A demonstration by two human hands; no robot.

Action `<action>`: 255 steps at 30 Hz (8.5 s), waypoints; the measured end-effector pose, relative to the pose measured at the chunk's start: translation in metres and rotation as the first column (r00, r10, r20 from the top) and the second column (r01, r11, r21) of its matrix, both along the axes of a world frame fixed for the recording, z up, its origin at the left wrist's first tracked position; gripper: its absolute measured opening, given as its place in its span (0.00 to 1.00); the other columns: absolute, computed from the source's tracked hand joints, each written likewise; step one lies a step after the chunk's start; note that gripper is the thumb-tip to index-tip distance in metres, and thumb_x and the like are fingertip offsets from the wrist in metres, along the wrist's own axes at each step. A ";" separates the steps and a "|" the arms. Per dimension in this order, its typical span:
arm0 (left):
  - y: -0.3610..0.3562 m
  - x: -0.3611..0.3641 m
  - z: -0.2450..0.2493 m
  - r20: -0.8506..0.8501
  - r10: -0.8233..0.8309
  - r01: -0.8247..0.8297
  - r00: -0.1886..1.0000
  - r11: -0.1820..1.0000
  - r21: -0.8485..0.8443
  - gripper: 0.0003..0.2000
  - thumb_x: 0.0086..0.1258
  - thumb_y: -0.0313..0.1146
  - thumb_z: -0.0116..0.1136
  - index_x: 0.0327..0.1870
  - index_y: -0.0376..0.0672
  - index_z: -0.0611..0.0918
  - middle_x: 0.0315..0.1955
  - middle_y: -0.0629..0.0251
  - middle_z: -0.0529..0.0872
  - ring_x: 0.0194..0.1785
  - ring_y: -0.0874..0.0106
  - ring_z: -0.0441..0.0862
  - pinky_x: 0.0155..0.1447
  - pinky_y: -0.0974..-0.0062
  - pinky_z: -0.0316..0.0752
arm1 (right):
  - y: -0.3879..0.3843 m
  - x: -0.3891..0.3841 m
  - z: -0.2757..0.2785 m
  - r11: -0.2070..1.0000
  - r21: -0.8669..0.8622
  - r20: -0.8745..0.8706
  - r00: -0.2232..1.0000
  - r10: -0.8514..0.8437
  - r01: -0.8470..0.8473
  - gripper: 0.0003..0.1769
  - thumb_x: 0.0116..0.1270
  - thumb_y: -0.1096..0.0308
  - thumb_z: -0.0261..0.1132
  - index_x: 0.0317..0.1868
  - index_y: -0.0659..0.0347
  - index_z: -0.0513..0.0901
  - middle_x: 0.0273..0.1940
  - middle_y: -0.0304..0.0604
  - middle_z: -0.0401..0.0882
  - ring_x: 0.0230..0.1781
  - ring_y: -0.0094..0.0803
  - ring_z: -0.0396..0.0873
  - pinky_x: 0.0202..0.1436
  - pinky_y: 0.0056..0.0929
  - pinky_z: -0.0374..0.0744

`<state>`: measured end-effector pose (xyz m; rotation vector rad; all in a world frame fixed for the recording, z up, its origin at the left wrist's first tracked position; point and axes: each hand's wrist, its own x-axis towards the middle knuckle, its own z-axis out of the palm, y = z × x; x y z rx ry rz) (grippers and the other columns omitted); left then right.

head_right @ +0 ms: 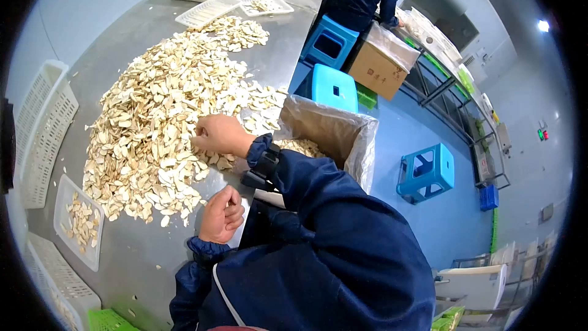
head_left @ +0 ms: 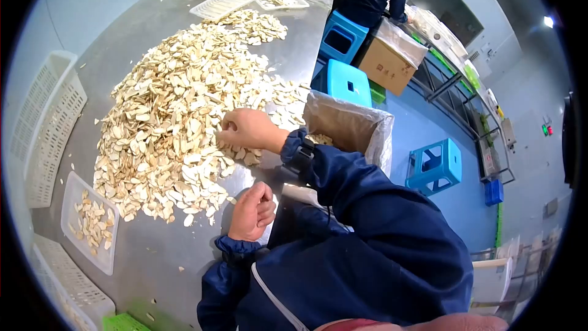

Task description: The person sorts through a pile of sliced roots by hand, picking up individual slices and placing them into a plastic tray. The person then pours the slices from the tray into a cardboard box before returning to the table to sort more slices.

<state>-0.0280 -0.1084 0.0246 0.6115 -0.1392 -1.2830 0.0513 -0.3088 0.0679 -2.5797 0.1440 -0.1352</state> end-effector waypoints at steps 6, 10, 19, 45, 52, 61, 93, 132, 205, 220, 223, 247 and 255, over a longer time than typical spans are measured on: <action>0.000 -0.003 0.011 -0.039 0.042 -0.039 0.998 0.997 0.072 0.16 0.88 0.44 0.49 0.39 0.44 0.74 0.20 0.80 0.57 0.19 0.86 0.53 0.21 0.84 0.49 | -0.041 -0.026 -0.018 0.791 0.608 -0.001 0.997 -0.079 0.063 0.15 0.77 0.58 0.66 0.44 0.63 0.88 0.34 0.37 0.87 0.35 0.24 0.82 0.41 0.29 0.81; -0.002 -0.003 0.010 -0.046 0.042 -0.039 0.998 0.996 0.076 0.15 0.89 0.45 0.46 0.41 0.45 0.75 0.21 0.80 0.58 0.19 0.87 0.53 0.21 0.85 0.51 | -0.046 -0.053 -0.007 0.441 0.881 -0.187 0.982 -0.011 0.173 0.10 0.80 0.62 0.67 0.51 0.58 0.83 0.43 0.32 0.83 0.43 0.19 0.83 0.52 0.22 0.82; -0.004 -0.001 -0.005 -0.090 0.058 -0.053 0.994 0.997 0.052 0.22 0.88 0.57 0.42 0.50 0.44 0.76 0.22 0.78 0.64 0.18 0.86 0.56 0.19 0.85 0.54 | -0.032 -0.078 0.013 0.404 0.911 -0.132 0.988 0.086 0.087 0.24 0.78 0.65 0.68 0.70 0.59 0.74 0.44 0.34 0.82 0.44 0.21 0.83 0.54 0.26 0.84; -0.025 -0.015 -0.041 -0.033 0.114 -0.118 0.993 0.968 -0.222 0.11 0.87 0.44 0.52 0.46 0.47 0.81 0.22 0.77 0.69 0.21 0.84 0.61 0.23 0.80 0.54 | 0.136 0.012 0.095 0.659 0.104 -0.424 0.566 0.707 -0.745 0.09 0.71 0.68 0.71 0.46 0.64 0.88 0.34 0.49 0.89 0.31 0.39 0.88 0.38 0.33 0.82; -0.018 -0.007 -0.026 0.079 0.093 -0.085 0.993 0.992 -0.099 0.19 0.81 0.51 0.56 0.31 0.50 0.75 0.21 0.77 0.69 0.21 0.81 0.62 0.25 0.79 0.56 | 0.207 0.040 0.100 0.570 0.127 -0.363 0.496 0.789 -0.812 0.09 0.72 0.67 0.69 0.47 0.63 0.89 0.33 0.48 0.90 0.30 0.39 0.87 0.39 0.34 0.82; -0.008 -0.009 -0.013 0.016 0.122 -0.121 0.992 0.990 -0.075 0.07 0.85 0.36 0.54 0.46 0.43 0.79 0.24 0.74 0.71 0.21 0.82 0.65 0.24 0.80 0.58 | 0.119 0.024 0.065 0.887 0.166 -0.029 0.896 0.442 -0.432 0.13 0.76 0.64 0.69 0.52 0.64 0.88 0.36 0.45 0.91 0.35 0.29 0.89 0.41 0.28 0.83; 0.002 -0.003 -0.002 -0.011 -0.036 0.036 0.999 0.998 -0.044 0.11 0.87 0.37 0.49 0.43 0.40 0.77 0.23 0.75 0.67 0.20 0.84 0.61 0.22 0.83 0.57 | 0.007 -0.009 0.004 0.845 -0.492 0.361 0.834 0.416 -0.208 0.21 0.57 0.77 0.68 0.52 0.52 0.90 0.59 0.45 0.84 0.60 0.47 0.82 0.65 0.46 0.80; -0.010 -0.004 0.001 0.296 0.632 -0.676 0.717 0.734 0.069 0.06 0.87 0.34 0.53 0.46 0.45 0.74 0.23 0.78 0.69 0.21 0.87 0.61 0.24 0.84 0.58 | 0.021 -0.094 0.004 0.922 0.376 0.058 0.996 0.073 -0.089 0.24 0.81 0.62 0.63 0.71 0.64 0.78 0.48 0.48 0.88 0.46 0.36 0.85 0.53 0.32 0.82; 0.001 -0.002 0.007 0.548 -0.329 0.348 0.769 0.935 0.074 0.17 0.86 0.43 0.53 0.35 0.43 0.81 0.24 0.78 0.73 0.27 0.85 0.66 0.31 0.81 0.63 | -0.010 -0.083 0.015 0.987 -0.043 -0.032 0.987 0.156 -0.158 0.13 0.73 0.67 0.70 0.55 0.57 0.90 0.44 0.48 0.89 0.41 0.41 0.88 0.47 0.34 0.84; 0.002 -0.001 0.006 0.576 -0.368 0.408 0.730 0.911 0.064 0.17 0.87 0.42 0.52 0.36 0.42 0.80 0.23 0.77 0.74 0.26 0.85 0.66 0.31 0.81 0.62 | 0.027 -0.059 -0.004 0.909 -0.170 0.282 0.864 0.416 -0.382 0.16 0.66 0.73 0.70 0.53 0.51 0.90 0.49 0.41 0.88 0.50 0.46 0.83 0.54 0.40 0.83; 0.004 -0.001 0.006 0.572 -0.412 0.438 0.709 0.893 0.101 0.17 0.87 0.42 0.52 0.35 0.42 0.80 0.23 0.77 0.74 0.26 0.84 0.67 0.31 0.81 0.62 | 0.059 -0.049 -0.001 0.807 -0.138 0.255 0.767 0.589 -0.574 0.15 0.65 0.70 0.71 0.52 0.50 0.89 0.47 0.40 0.87 0.49 0.43 0.82 0.54 0.37 0.83; 0.008 0.004 0.002 -0.076 0.020 -0.026 0.997 0.996 -0.086 0.24 0.89 0.52 0.41 0.51 0.37 0.78 0.28 0.65 0.79 0.18 0.86 0.62 0.20 0.88 0.55 | 0.015 -0.051 0.009 0.830 -0.100 0.256 0.792 0.554 -0.549 0.13 0.69 0.66 0.73 0.53 0.48 0.93 0.44 0.42 0.90 0.41 0.41 0.87 0.48 0.36 0.86; 0.005 0.000 -0.019 0.656 0.188 0.016 0.730 0.956 -0.292 0.11 0.86 0.37 0.51 0.53 0.38 0.78 0.31 0.66 0.81 0.23 0.82 0.71 0.24 0.85 0.61 | 0.038 -0.040 -0.009 0.704 -0.247 0.270 0.650 0.710 -0.666 0.13 0.63 0.70 0.75 0.48 0.54 0.87 0.45 0.37 0.86 0.45 0.37 0.84 0.50 0.34 0.84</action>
